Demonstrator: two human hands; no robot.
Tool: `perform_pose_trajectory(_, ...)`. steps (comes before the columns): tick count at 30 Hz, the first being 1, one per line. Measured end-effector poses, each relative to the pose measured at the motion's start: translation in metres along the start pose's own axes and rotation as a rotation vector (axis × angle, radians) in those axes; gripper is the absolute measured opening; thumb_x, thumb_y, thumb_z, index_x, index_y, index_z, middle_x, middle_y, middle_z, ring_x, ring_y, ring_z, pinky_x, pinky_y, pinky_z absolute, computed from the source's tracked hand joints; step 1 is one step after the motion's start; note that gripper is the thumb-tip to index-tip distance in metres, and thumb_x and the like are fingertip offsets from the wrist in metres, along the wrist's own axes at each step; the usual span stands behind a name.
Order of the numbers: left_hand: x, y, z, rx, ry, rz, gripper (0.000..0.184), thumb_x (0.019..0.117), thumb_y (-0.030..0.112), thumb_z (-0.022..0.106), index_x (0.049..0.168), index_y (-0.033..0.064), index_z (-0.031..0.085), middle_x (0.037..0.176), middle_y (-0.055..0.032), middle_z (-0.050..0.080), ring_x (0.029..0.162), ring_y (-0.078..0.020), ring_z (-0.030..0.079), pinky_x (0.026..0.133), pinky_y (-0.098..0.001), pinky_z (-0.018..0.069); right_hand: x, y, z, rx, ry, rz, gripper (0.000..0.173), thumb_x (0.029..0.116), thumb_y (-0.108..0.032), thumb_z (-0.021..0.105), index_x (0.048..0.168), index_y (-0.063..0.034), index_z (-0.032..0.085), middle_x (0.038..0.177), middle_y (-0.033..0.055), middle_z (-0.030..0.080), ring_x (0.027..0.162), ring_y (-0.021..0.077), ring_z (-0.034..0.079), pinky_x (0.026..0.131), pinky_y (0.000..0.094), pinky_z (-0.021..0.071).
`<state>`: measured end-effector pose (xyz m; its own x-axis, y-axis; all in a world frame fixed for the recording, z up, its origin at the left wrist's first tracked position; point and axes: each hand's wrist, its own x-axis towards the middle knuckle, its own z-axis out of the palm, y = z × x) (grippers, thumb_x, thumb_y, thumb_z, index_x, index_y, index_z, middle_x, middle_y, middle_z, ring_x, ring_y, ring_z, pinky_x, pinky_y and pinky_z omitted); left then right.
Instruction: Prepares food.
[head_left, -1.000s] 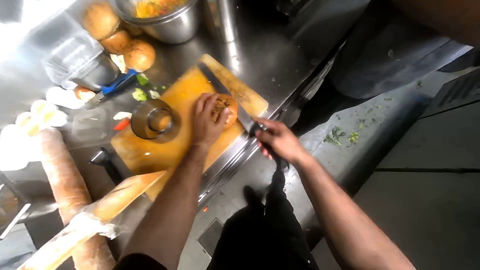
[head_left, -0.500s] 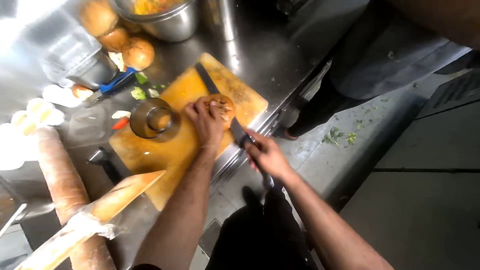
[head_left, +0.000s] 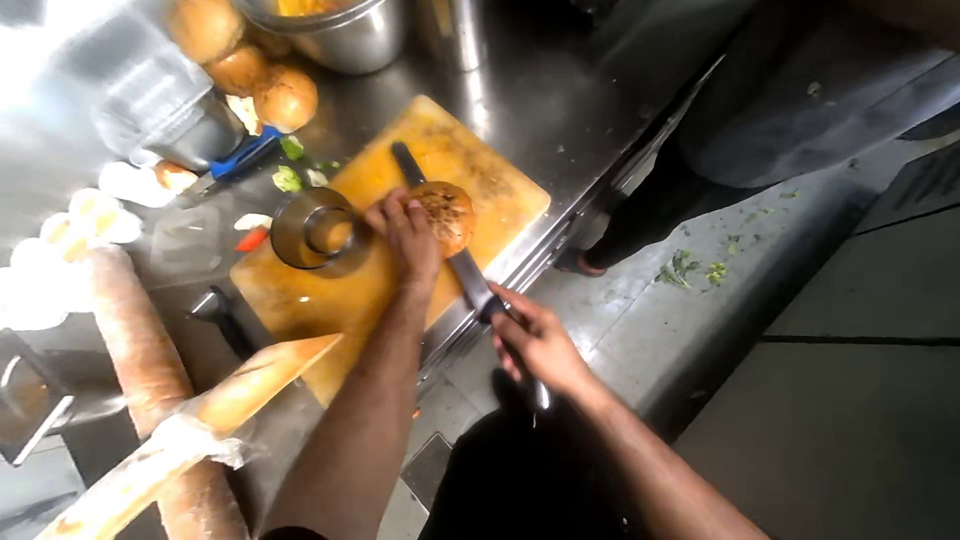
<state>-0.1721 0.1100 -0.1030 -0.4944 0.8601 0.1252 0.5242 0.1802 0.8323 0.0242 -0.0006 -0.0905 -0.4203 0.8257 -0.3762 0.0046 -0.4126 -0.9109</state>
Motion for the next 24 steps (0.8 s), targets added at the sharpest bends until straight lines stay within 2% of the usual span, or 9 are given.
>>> perform_pose_trajectory(2, 0.002, 0.001, 0.003, 0.011, 0.018, -0.015, 0.037, 0.1089, 0.02, 0.041, 0.139, 0.0036, 0.054, 0.145, -0.0237, 0.042, 0.135, -0.0319, 0.042, 0.113, -0.0395, 0.0379, -0.036, 0.01, 0.0, -0.011, 0.008, 0.049, 0.051, 0.1073, -0.017, 0.05, 0.158, -0.0219, 0.043, 0.079, 0.0076, 0.064, 0.051, 0.0156, 0.06, 0.045, 0.0303, 0.0553)
perform_pose_trajectory(4, 0.003, -0.003, 0.004, -0.052, -0.008, 0.018, 0.041, 0.1087, 0.022, 0.039, 0.142, 0.0031, 0.054, 0.153, -0.0236, 0.035, 0.143, -0.0309, 0.036, 0.118, -0.0391, 0.0325, -0.043, 0.014, 0.003, -0.033, 0.028, 0.056, 0.051, 0.1063, -0.015, 0.051, 0.157, -0.0185, 0.044, 0.078, 0.006, 0.064, 0.051, 0.014, 0.061, 0.047, 0.029, 0.0568)
perform_pose_trajectory(7, 0.0, -0.007, 0.005, -0.146, -0.128, 0.082, 0.055, 0.1095, 0.031, 0.035, 0.159, 0.0076, 0.036, 0.17, -0.0199, 0.009, 0.157, -0.0276, 0.015, 0.127, -0.0394, 0.0184, -0.004, 0.003, 0.01, -0.083, 0.041, 0.028, 0.05, 0.1073, -0.015, 0.051, 0.157, -0.0167, 0.044, 0.081, 0.007, 0.067, 0.052, 0.0147, 0.062, 0.046, 0.0309, 0.0574)
perform_pose_trajectory(9, 0.001, -0.009, 0.004, -0.162, -0.181, 0.121, 0.062, 0.109, 0.035, 0.032, 0.163, 0.0067, 0.024, 0.172, -0.0174, 0.002, 0.16, -0.0254, 0.005, 0.129, -0.0393, 0.0095, 0.025, -0.007, 0.014, -0.086, 0.028, 0.007, 0.049, 0.1081, -0.016, 0.051, 0.157, -0.0172, 0.044, 0.086, 0.0088, 0.068, 0.053, 0.0156, 0.063, 0.046, 0.0312, 0.0572)
perform_pose_trajectory(11, 0.005, -0.012, 0.0, -0.251, -0.177, 0.114, 0.061, 0.1088, 0.033, 0.031, 0.162, 0.0046, 0.025, 0.172, -0.0168, 0.008, 0.159, -0.0234, 0.008, 0.129, -0.0383, 0.011, 0.033, -0.013, 0.012, -0.088, 0.018, -0.004, 0.049, 0.1081, -0.016, 0.051, 0.157, -0.0182, 0.044, 0.088, 0.0098, 0.068, 0.053, 0.0165, 0.063, 0.045, 0.0315, 0.0567)
perform_pose_trajectory(15, 0.034, -0.022, -0.006, -0.452, -0.01, 0.015, 0.058, 0.1115, 0.033, 0.029, 0.159, 0.0004, 0.03, 0.167, -0.0166, 0.026, 0.155, -0.019, 0.026, 0.127, -0.0342, 0.0216, 0.006, -0.009, -0.003, -0.075, -0.011, 0.029, 0.049, 0.1079, -0.017, 0.052, 0.156, -0.0213, 0.045, 0.08, 0.0074, 0.065, 0.051, 0.0149, 0.06, 0.043, 0.0294, 0.0537)
perform_pose_trajectory(18, 0.058, -0.028, -0.007, -0.386, -0.072, 0.031, 0.057, 0.1127, 0.036, 0.025, 0.154, -0.0003, 0.04, 0.161, -0.0167, 0.04, 0.149, -0.0199, 0.039, 0.124, -0.0356, 0.0304, -0.001, -0.004, -0.014, -0.066, -0.032, 0.029, 0.05, 0.1067, -0.017, 0.052, 0.156, -0.0208, 0.046, 0.081, 0.0082, 0.065, 0.051, 0.0157, 0.059, 0.044, 0.03, 0.0543)
perform_pose_trajectory(21, 0.06, -0.023, 0.0, -0.258, -0.147, 0.07, 0.061, 0.1124, 0.036, 0.016, 0.145, 0.0016, 0.055, 0.155, -0.0108, 0.05, 0.148, -0.0173, 0.041, 0.124, -0.0361, 0.0296, 0.005, -0.004, -0.008, -0.105, -0.008, 0.025, 0.05, 0.1067, -0.016, 0.052, 0.156, -0.0184, 0.046, 0.08, 0.0071, 0.067, 0.051, 0.0151, 0.061, 0.045, 0.0301, 0.0559)
perform_pose_trajectory(24, 0.053, -0.024, 0.005, -0.199, -0.158, 0.128, 0.061, 0.1123, 0.034, 0.015, 0.141, 0.0007, 0.058, 0.153, -0.0109, 0.053, 0.152, -0.0226, 0.033, 0.128, -0.0385, 0.0223, 0.033, -0.01, 0.008, -0.139, 0.008, 0.019, 0.049, 0.1072, -0.017, 0.052, 0.155, -0.0188, 0.046, 0.082, 0.0076, 0.068, 0.052, 0.0155, 0.063, 0.046, 0.0315, 0.0571)
